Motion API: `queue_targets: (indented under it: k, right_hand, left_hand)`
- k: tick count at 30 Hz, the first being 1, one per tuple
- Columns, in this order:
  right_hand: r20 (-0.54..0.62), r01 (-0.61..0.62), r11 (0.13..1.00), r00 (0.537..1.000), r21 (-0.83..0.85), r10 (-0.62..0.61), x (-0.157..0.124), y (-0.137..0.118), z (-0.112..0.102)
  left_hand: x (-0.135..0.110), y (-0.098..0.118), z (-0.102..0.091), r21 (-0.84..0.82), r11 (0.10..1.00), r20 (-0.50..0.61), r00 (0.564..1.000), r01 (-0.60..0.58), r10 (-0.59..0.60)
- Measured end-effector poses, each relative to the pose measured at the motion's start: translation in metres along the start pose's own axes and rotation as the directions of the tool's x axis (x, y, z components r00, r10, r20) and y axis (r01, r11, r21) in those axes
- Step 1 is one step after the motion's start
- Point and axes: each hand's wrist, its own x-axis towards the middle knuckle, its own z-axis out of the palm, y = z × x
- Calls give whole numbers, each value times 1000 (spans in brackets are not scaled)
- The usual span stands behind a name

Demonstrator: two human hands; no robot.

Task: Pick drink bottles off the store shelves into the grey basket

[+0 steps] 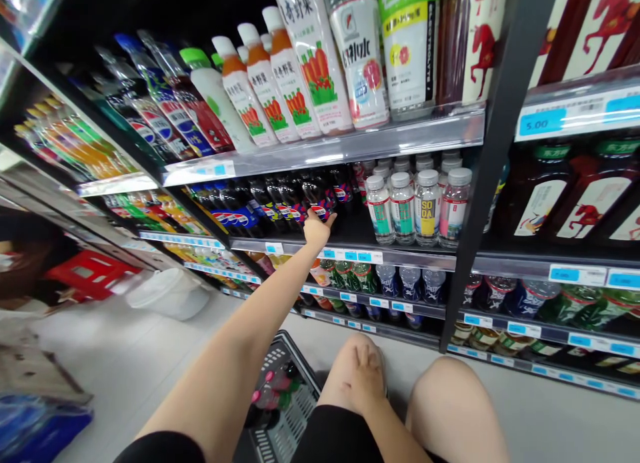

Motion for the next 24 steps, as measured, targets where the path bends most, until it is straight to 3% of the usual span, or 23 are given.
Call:
queue_targets:
  k: [4, 6, 7, 9, 11, 12, 16, 21, 24]
  right_hand:
    - [-17, 4, 1000, 1000, -4, -4, 1, 1, 2]
    - [-14, 6, 1000, 1000, -2, -6, 2, 1, 4]
    - [-11, 7, 1000, 1000, -2, -7, 3, 1, 5]
    - [-6, 10, 1000, 1000, -3, -10, 4, 0, 7]
    - [-3, 12, 1000, 1000, -5, -12, 4, -1, 7]
    - [-2, 12, 1000, 1000, -7, -12, 4, -2, 7]
    - [3, 9, 1000, 1000, -12, -9, 3, -3, 5]
    - [2, 5, 1000, 1000, -23, -4, 1, -4, 3]
    - [12, 14, 999, 1000, -39, -14, 1, -4, 2]
  left_hand:
    - [-20, -12, 8, -127, 972, -78, 979, -197, 188]
    - [-34, -17, 9, -98, 914, -114, 916, -394, 383]
    - [-39, -18, 8, -74, 858, -79, 861, -508, 502]
    - [-44, -20, 6, -74, 701, 99, 694, -709, 713]
    - [-38, -23, 6, -115, 588, 275, 543, -800, 793]
    - [-33, -24, 7, -119, 572, 331, 511, -811, 793]
    - [-2, -30, 8, -36, 583, 432, 514, -811, 741]
    - [24, -27, -2, -14, 481, 458, 423, -876, 782]
    - [30, -24, -4, 147, 349, 486, 375, -925, 789]
